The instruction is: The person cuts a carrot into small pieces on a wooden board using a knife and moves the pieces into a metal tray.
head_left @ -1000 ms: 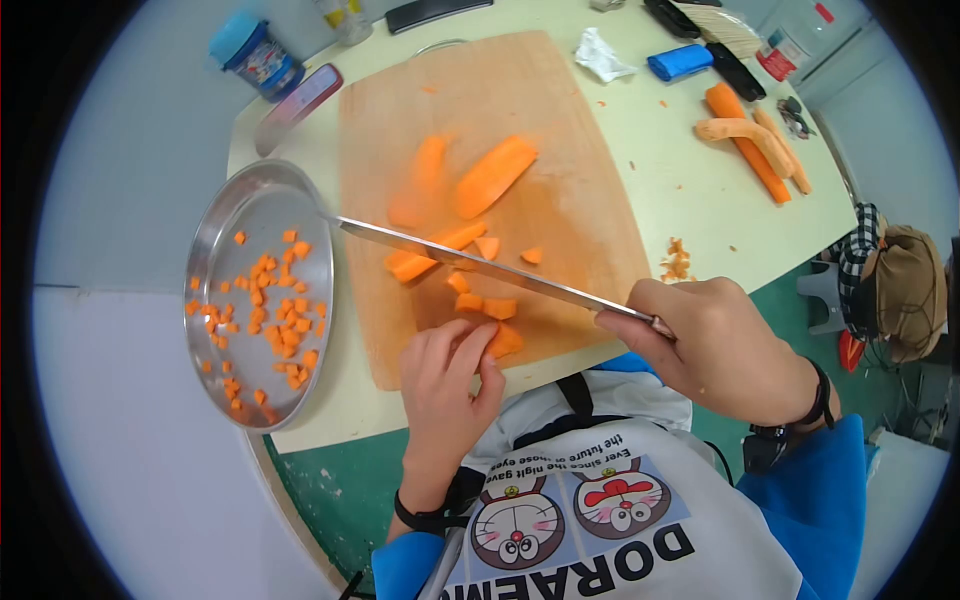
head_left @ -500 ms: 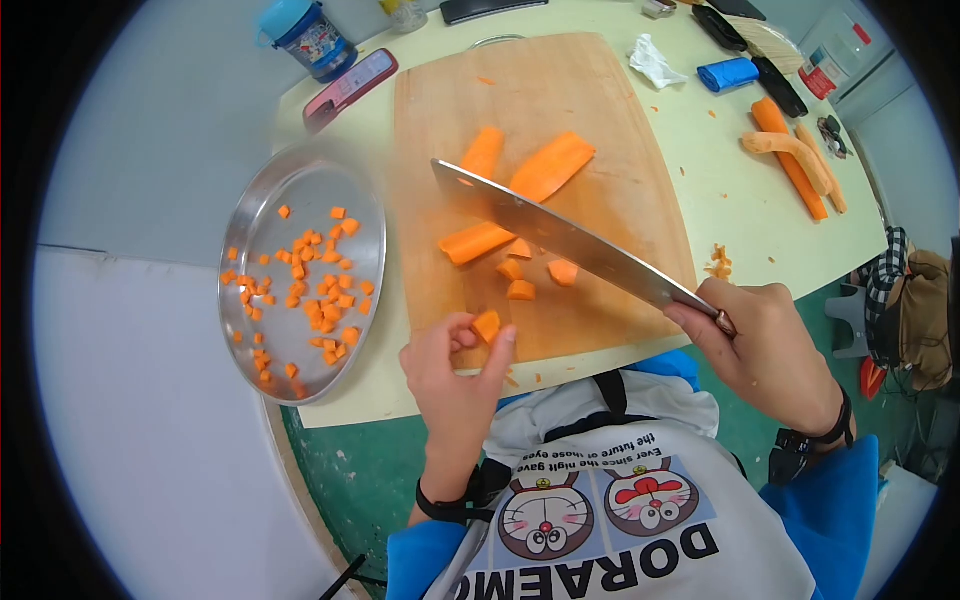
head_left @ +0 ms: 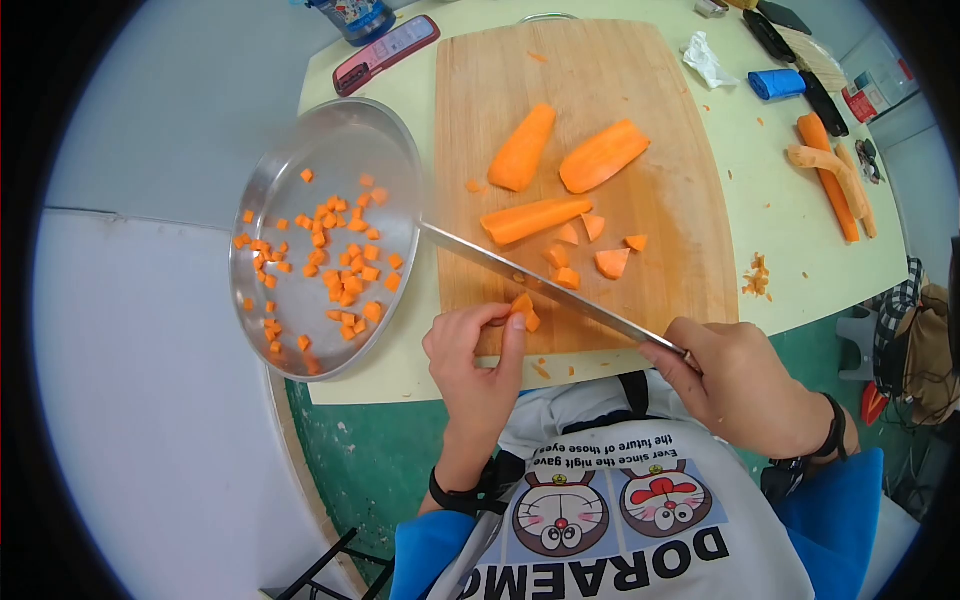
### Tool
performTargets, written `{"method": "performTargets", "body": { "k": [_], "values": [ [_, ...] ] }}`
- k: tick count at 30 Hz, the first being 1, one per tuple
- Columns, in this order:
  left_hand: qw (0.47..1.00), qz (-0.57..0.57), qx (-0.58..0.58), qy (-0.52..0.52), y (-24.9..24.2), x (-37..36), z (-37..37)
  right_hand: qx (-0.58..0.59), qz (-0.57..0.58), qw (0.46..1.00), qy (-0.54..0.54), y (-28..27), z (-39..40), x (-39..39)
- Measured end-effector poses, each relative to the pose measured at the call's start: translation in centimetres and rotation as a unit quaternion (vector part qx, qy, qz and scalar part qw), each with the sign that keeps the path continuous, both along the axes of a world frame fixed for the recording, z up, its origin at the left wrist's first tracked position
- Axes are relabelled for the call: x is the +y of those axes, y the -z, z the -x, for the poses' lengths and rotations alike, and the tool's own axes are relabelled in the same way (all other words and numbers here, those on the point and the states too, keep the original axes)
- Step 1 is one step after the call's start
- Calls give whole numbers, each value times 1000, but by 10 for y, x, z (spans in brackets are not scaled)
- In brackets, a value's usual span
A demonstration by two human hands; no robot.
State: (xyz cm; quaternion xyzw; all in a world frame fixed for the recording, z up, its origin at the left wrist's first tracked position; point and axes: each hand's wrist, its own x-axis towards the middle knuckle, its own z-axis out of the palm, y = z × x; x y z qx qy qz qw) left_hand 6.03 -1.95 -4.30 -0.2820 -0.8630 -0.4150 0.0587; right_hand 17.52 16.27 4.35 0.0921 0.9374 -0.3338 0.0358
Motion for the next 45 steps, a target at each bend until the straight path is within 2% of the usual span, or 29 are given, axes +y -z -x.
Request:
{"method": "performTargets", "body": {
  "k": [15,40,45],
  "values": [
    [999,-43,10,-27,12,3,-6,-25,13,999,-21,2,6,-10],
    [998,-43,29,-30,14,6,-7,-84,-18,996,-34,-4,15,-20],
    [998,-50,26,-32,17,5,-7,-101,11,994,-43,-9,22,-18]
  ]
}}
